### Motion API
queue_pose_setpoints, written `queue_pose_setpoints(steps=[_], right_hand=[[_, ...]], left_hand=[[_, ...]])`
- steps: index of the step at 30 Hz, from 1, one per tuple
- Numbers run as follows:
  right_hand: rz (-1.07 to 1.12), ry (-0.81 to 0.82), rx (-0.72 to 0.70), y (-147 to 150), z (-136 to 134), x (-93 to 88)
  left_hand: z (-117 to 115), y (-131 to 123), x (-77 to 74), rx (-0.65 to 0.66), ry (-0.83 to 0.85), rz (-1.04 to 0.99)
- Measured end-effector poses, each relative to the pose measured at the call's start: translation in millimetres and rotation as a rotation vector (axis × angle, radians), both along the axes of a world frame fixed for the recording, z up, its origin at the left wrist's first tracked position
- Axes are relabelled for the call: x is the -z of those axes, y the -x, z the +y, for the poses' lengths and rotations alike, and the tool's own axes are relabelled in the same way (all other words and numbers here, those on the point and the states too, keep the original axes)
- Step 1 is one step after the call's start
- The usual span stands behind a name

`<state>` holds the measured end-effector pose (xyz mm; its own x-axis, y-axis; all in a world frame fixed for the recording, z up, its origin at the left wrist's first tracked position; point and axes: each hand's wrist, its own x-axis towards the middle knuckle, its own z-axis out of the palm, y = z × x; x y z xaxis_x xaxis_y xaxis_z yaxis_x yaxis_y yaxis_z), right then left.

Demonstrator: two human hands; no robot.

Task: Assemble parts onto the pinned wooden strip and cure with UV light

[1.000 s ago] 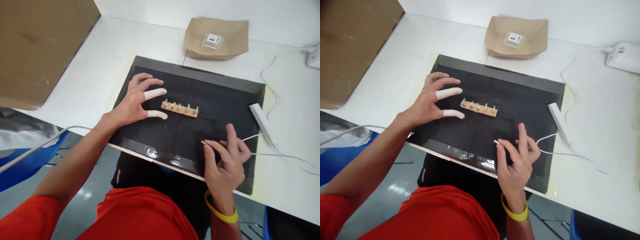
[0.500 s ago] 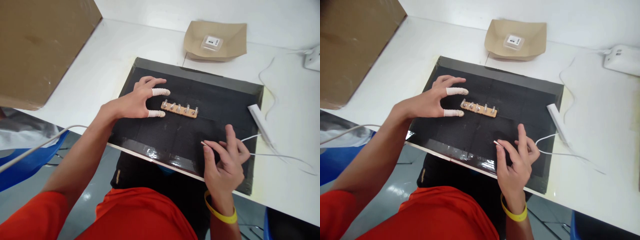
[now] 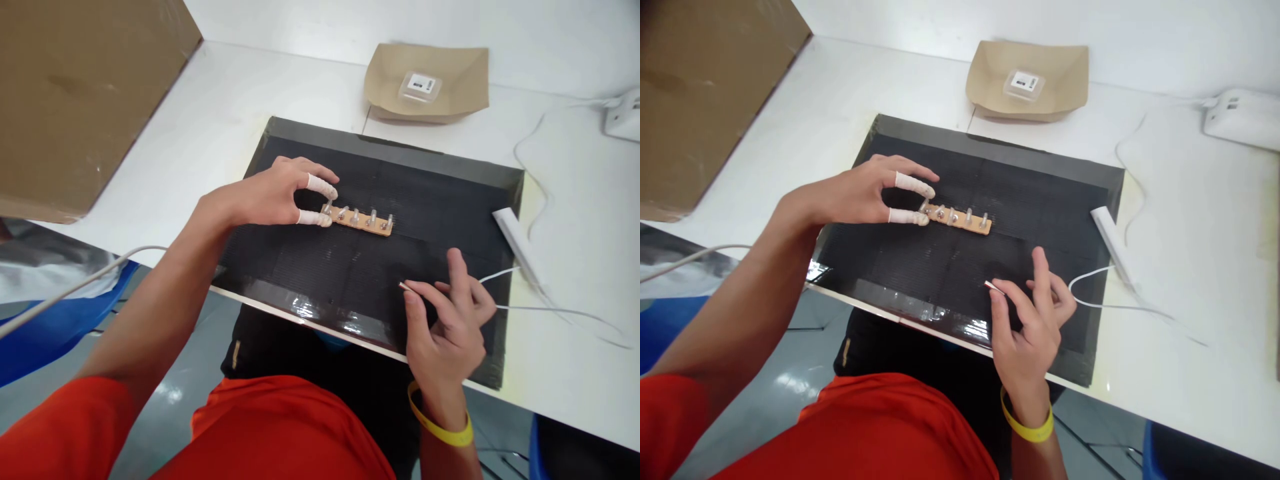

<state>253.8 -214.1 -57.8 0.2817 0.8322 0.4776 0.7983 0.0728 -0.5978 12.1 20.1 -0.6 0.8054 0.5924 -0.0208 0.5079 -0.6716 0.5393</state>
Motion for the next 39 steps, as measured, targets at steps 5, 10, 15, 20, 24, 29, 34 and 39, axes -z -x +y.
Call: queue_pose_setpoints(steps=[5, 10, 15, 20, 24, 29, 34, 39], right_hand=[[0.001, 0.002, 0.006, -1, 0, 0.3], [-0.006, -0.006, -0.003, -1, 1, -1.1], [-0.004, -0.007, -0.007, 0, 1, -0.8], [-0.002, 0.001, -0.006, -1, 0, -0.8], [-0.010, -0.004, -0.004, -1, 1, -0.3], [-0.025, -0.022, -0.011, -1, 2, 0.0], [-0.002, -0.014, -0.004, 0, 1, 0.0], [0.013, -0.025, 0.004, 0, 1, 1.4]], left_hand=[[1, -1, 0.3, 0.016, 0.013, -0.010], [1, -1, -0.6, 0.020, 0.053, -0.042], [0, -2, -1.6, 0.023, 0.046, -0.036], [0, 0, -1.0, 0.019, 0.057, -0.031], [-1, 2, -2.2, 0.000, 0.054, -0.017], [-7, 2, -8.2, 0.010, 0.004, -0.009], [-15, -9, -8.7, 0.010, -0.046, 0.025], [-21, -27, -3.3, 0.031, -0.130, 0.042]])
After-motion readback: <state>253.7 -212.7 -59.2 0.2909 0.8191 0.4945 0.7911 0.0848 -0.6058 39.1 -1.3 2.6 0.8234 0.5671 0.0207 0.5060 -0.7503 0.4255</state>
